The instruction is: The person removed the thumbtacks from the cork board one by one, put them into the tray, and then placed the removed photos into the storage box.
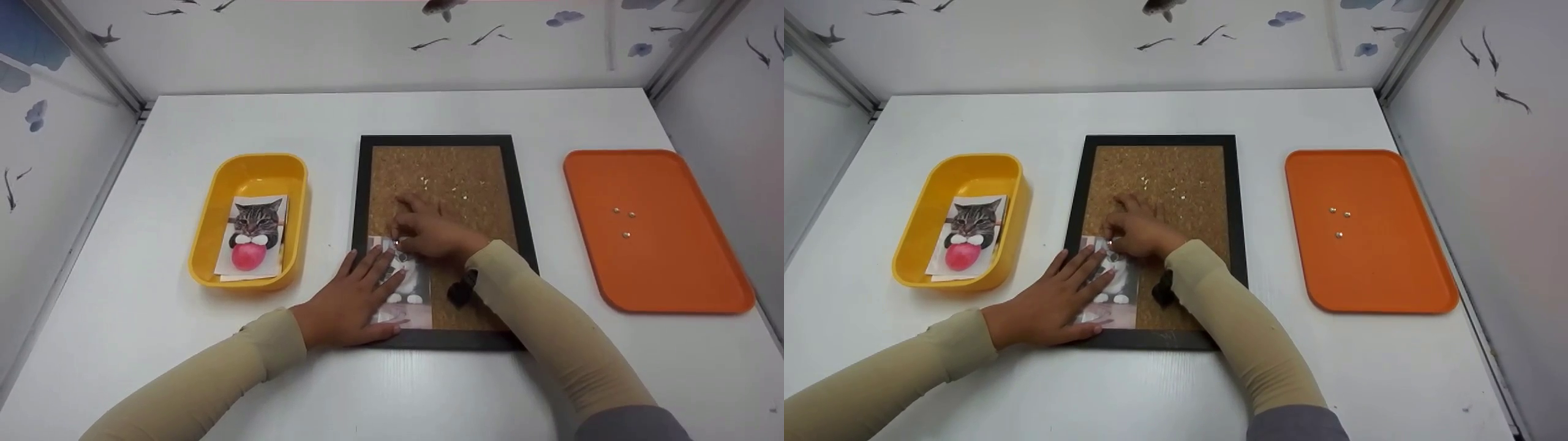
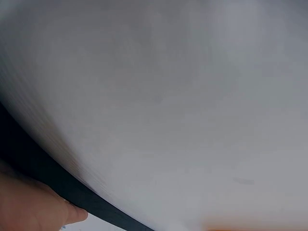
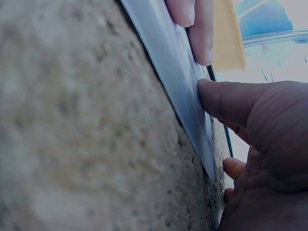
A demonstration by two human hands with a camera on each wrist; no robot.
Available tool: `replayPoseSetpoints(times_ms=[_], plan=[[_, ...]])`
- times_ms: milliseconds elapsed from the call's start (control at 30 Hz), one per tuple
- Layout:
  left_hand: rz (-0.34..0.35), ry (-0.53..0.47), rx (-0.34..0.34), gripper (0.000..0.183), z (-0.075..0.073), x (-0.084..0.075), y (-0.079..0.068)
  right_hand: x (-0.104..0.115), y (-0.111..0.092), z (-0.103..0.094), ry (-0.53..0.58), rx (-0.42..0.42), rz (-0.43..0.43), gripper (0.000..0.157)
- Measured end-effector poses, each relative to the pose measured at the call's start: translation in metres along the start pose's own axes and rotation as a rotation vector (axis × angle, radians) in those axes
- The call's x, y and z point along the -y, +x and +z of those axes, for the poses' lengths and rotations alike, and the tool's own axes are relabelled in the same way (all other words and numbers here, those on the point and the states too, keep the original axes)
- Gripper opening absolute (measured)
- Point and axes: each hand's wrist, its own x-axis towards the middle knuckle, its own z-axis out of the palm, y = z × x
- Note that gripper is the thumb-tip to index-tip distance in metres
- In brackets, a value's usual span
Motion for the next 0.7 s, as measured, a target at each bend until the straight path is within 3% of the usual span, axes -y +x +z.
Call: replayPoseSetpoints(times_ms=[400,700], plan=[[-0.001,0.012,-0.003,0.086,-0.0010,-0.0004,0.0015,0.0007,-0.0001,0.0000,0.056,0.013,0.057,0.004],[-0.007,0.006,-0.003,0.087,0.0017,0.0006,0.0020,0.0024,0.0004,0.0002,0.017,0.008,0.029,0.006]])
